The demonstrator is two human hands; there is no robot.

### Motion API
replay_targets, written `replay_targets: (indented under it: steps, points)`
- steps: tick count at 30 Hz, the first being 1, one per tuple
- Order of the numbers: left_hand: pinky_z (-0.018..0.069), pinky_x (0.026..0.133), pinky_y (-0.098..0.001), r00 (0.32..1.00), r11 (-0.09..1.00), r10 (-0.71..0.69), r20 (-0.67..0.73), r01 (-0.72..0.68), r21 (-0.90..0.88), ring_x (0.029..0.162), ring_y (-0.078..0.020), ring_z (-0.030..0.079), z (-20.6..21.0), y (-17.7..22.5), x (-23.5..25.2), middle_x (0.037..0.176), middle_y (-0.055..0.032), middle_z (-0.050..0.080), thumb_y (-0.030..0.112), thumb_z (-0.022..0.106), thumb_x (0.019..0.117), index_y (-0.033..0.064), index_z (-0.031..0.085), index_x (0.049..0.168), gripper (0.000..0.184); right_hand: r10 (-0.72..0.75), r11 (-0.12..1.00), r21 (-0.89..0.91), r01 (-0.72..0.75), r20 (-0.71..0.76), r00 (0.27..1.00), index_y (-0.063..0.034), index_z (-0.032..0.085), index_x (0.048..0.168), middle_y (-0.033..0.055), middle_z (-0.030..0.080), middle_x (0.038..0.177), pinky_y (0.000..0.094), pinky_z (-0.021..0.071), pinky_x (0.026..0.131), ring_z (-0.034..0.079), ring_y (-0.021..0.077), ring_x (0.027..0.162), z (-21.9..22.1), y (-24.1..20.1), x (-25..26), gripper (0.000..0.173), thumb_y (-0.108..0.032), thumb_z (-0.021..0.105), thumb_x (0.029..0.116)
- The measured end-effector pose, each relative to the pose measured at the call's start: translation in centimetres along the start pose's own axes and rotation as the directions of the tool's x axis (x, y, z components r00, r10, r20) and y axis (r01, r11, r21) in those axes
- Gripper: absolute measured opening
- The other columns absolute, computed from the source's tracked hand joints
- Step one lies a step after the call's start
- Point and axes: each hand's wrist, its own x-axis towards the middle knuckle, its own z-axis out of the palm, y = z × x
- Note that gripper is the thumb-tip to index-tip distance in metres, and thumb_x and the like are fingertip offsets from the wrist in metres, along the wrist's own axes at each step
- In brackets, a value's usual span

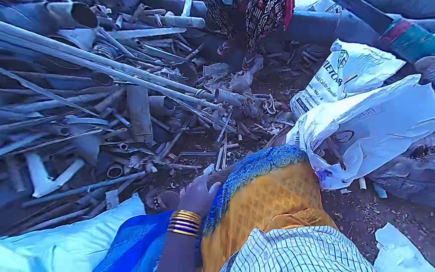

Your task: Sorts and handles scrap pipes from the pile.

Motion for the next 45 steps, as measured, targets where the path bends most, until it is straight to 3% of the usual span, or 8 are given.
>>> replay_targets:
  steps: [4, 8, 13, 17, 26, 35, 40, 45]
  points:
    - [0.0284, 0.116, -0.068, 0.961, 0.993, -0.116, 0.251, 0.102, 0.066, 0.148, -0.0395, 0.039, 4.1, -0.2, 0.5, 0.16, -0.0178, 0.042, 0.043, 0.039, 0.1109, 0.0129, 0.034, 0.161, 0.058, -0.386, 0.901, 0.008, 0.434, 0.473, 0.792, -0.0069, 0.065, 0.129, 0.0195, 0.07, 0.092, 0.0605, 0.0485, 0.068, 0.067, 0.0365, 0.079, 4.9, -14.8, 5.9, 0.04, -0.036, 0.053, 0.1056]
    - [0.0406, 0.111, -0.0615, 0.759, 0.929, 0.122, 0.64, -0.315, 0.197, 0.135, -0.0464, 0.052, 11.4, -2.7, 6.2, 0.141, -0.0334, 0.055, 0.004, 0.046, 0.1062, -0.0159, 0.055, 0.132, 0.034, -0.288, 0.76, -0.05, 0.648, 0.868, 0.405, -0.0094, 0.066, 0.127, 0.0159, 0.069, 0.096, 0.0569, 0.0513, 0.078, 0.068, 0.0357, 0.09, 13.6, -27.1, 9.0, 0.03, -0.03, 0.055, 0.1076]
    - [0.0351, 0.118, -0.0554, 0.828, 0.993, 0.108, 0.55, -0.067, -0.093, 0.144, -0.0383, 0.046, 7.3, -3.1, 6.8, 0.152, -0.0256, 0.049, 0.021, 0.039, 0.1114, 0.0011, 0.037, 0.157, 0.049, -0.199, 0.633, 0.026, 0.774, 0.971, 0.13, -0.0025, 0.066, 0.119, 0.0222, 0.068, 0.109, 0.062, 0.0504, 0.086, 0.066, 0.042, 0.107, 28.7, -34.6, 7.7, 0.033, -0.029, 0.05, 0.1083]
    - [0.0347, 0.119, -0.0558, 0.822, 0.985, 0.107, 0.559, -0.011, -0.173, 0.146, -0.0371, 0.044, 6.9, -4.1, 7.9, 0.156, -0.0246, 0.045, 0.028, 0.037, 0.1122, 0.0027, 0.029, 0.16, 0.055, -0.154, 0.676, 0.043, 0.736, 0.984, 0.085, 0.002, 0.065, 0.124, 0.0269, 0.063, 0.126, 0.0672, 0.0477, 0.094, 0.061, 0.0462, 0.12, 39.7, -37.9, 5.9, 0.037, -0.029, 0.052, 0.1073]
    - [0.034, 0.119, -0.0567, 0.752, 0.959, 0.18, 0.634, 0.011, -0.285, 0.146, -0.0393, 0.044, 6.2, -5.3, 9.1, 0.156, -0.0264, 0.043, 0.021, 0.036, 0.1125, 0.0013, 0.027, 0.16, 0.052, -0.151, 0.925, 0.034, 0.379, 0.947, 0.285, -0.0078, 0.054, 0.146, 0.0262, 0.061, 0.136, 0.0627, 0.0523, 0.094, 0.061, 0.0445, 0.125, 54.5, -42.4, 0.0, 0.042, -0.01, 0.052, 0.1035]
    - [0.0335, 0.12, -0.0536, 0.774, 0.944, 0.184, 0.605, 0.032, -0.327, 0.147, -0.0359, 0.042, 7.1, -5.6, 9.3, 0.159, -0.0248, 0.04, 0.024, 0.039, 0.112, 0.0027, 0.028, 0.161, 0.054, -0.192, 0.588, 0.162, 0.792, 0.98, -0.057, -0.0088, 0.068, 0.13, 0.0236, 0.068, 0.122, 0.0651, 0.0516, 0.086, 0.065, 0.0451, 0.114, 48.9, -36.5, 1.3, 0.034, -0.001, 0.054, 0.0999]
    - [0.0339, 0.119, -0.0551, 0.777, 0.961, 0.151, 0.611, 0.029, -0.274, 0.148, -0.0374, 0.041, 7.3, -5.0, 9.3, 0.159, -0.0252, 0.039, 0.022, 0.04, 0.1115, 0.0034, 0.027, 0.161, 0.055, -0.124, 0.605, 0.049, 0.795, 0.992, 0.033, -0.0007, 0.07, 0.117, 0.0244, 0.069, 0.117, 0.063, 0.0522, 0.083, 0.066, 0.0446, 0.112, 44.1, -37.3, 1.3, 0.024, -0.004, 0.052, 0.1021]
    - [0.0322, 0.12, -0.0548, 0.774, 0.971, 0.167, 0.611, -0.021, -0.238, 0.149, -0.0369, 0.039, 7.2, -4.2, 9.2, 0.16, -0.0248, 0.038, 0.019, 0.038, 0.1116, 0.0014, 0.024, 0.161, 0.054, -0.293, 0.64, 0.251, 0.726, 0.953, -0.07, -0.0126, 0.061, 0.141, 0.0251, 0.066, 0.125, 0.0624, 0.0529, 0.086, 0.065, 0.0455, 0.115, 45.1, -38.8, -3.1, 0.04, -0.004, 0.052, 0.1026]
